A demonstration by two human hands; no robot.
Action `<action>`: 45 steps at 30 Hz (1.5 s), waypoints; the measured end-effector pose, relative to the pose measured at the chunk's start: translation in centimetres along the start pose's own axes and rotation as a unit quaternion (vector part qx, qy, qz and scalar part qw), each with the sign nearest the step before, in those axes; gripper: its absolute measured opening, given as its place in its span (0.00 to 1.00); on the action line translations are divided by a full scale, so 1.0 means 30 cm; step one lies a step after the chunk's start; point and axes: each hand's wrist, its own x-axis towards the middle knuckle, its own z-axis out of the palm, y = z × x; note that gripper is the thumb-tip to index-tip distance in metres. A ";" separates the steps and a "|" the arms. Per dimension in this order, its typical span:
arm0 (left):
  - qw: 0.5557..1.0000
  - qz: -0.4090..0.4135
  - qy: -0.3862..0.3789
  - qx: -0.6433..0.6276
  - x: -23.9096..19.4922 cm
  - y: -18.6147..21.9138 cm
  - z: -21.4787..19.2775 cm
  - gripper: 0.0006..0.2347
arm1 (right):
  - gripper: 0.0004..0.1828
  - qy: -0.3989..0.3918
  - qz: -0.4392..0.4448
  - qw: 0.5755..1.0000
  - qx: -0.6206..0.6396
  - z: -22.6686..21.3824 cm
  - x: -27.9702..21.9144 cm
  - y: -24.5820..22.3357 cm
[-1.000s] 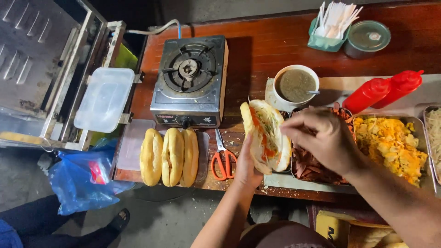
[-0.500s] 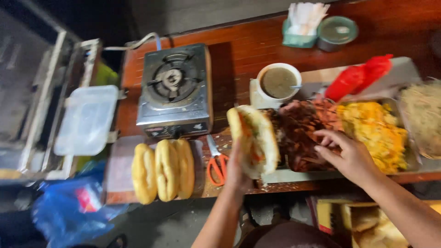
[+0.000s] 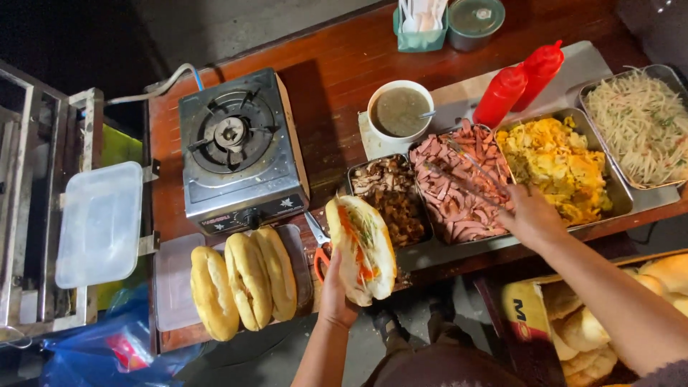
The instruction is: The person assembles several sandwiches at a food stall. They use tongs to add sliced meats, scrambled eggs, and bean sprouts into sliced baguettes. The person also spreads a sauce inside the bread and adds condiments from squeeze bottles before placing the finished sandwiches on a tray.
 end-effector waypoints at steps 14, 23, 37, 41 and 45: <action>0.991 -0.003 -0.019 0.132 0.002 -0.004 -0.087 0.29 | 0.22 0.066 0.055 0.995 0.049 -0.021 -0.319 0.153; 0.977 -0.009 -0.091 0.191 0.065 -0.045 -0.086 0.33 | 0.26 0.089 0.059 0.982 0.154 0.055 -0.310 0.100; 0.962 -0.017 -0.227 0.148 0.136 -0.134 0.033 0.34 | 0.27 0.049 0.044 0.931 0.360 -0.035 -0.511 -0.104; 0.972 -0.041 -0.187 0.138 0.110 -0.120 0.052 0.32 | 0.28 0.031 0.016 0.957 0.289 -0.045 -0.502 -0.114; 0.967 -0.010 -0.214 0.136 0.133 -0.099 0.021 0.29 | 0.28 0.065 0.036 0.955 0.287 -0.092 -0.469 -0.034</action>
